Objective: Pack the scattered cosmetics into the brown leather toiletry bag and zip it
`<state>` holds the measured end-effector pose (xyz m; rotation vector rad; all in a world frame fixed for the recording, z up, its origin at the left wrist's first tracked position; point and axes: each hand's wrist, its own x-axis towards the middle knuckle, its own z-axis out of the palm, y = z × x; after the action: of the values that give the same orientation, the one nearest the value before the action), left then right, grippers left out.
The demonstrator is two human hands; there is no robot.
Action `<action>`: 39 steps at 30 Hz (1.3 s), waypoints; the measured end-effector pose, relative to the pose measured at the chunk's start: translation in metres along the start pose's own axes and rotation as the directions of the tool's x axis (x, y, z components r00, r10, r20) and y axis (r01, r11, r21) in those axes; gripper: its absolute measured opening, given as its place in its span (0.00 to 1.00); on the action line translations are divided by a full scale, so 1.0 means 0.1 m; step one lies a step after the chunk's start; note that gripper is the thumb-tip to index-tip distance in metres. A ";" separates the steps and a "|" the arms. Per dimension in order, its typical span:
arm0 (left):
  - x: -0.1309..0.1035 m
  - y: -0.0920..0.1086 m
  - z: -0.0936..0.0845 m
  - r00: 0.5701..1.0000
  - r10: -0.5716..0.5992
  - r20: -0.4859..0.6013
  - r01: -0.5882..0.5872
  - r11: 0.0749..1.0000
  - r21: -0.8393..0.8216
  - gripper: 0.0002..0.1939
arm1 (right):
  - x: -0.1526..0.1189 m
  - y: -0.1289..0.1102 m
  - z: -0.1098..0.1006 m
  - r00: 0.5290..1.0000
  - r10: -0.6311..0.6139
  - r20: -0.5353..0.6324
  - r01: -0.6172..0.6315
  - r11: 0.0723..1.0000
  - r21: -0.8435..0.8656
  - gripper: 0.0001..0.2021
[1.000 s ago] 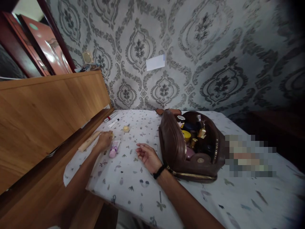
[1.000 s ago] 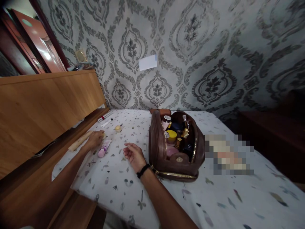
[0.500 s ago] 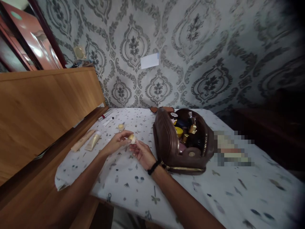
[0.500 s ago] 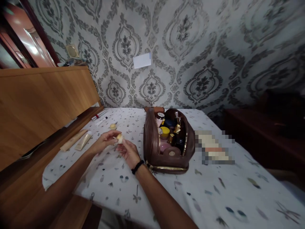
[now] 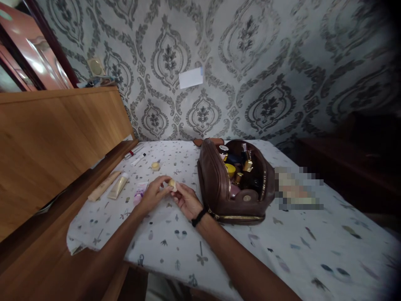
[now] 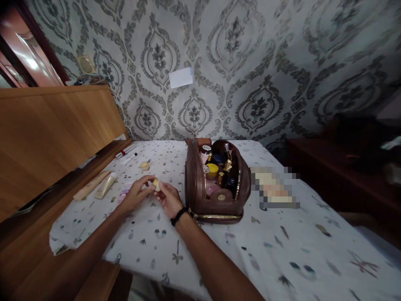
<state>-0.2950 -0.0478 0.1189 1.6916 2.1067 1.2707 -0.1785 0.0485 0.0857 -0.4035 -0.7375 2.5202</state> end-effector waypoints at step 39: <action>0.81 1.32 -0.12 0.932 0.360 0.047 -0.363 0.929 0.070 0.18 | -0.08 -0.13 0.06 0.980 0.191 -0.050 -0.180 0.969 0.170 0.22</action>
<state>-0.2346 0.0162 0.2470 2.1972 1.9056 1.2484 -0.1696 0.0512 0.0988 -0.5167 -0.4805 2.7035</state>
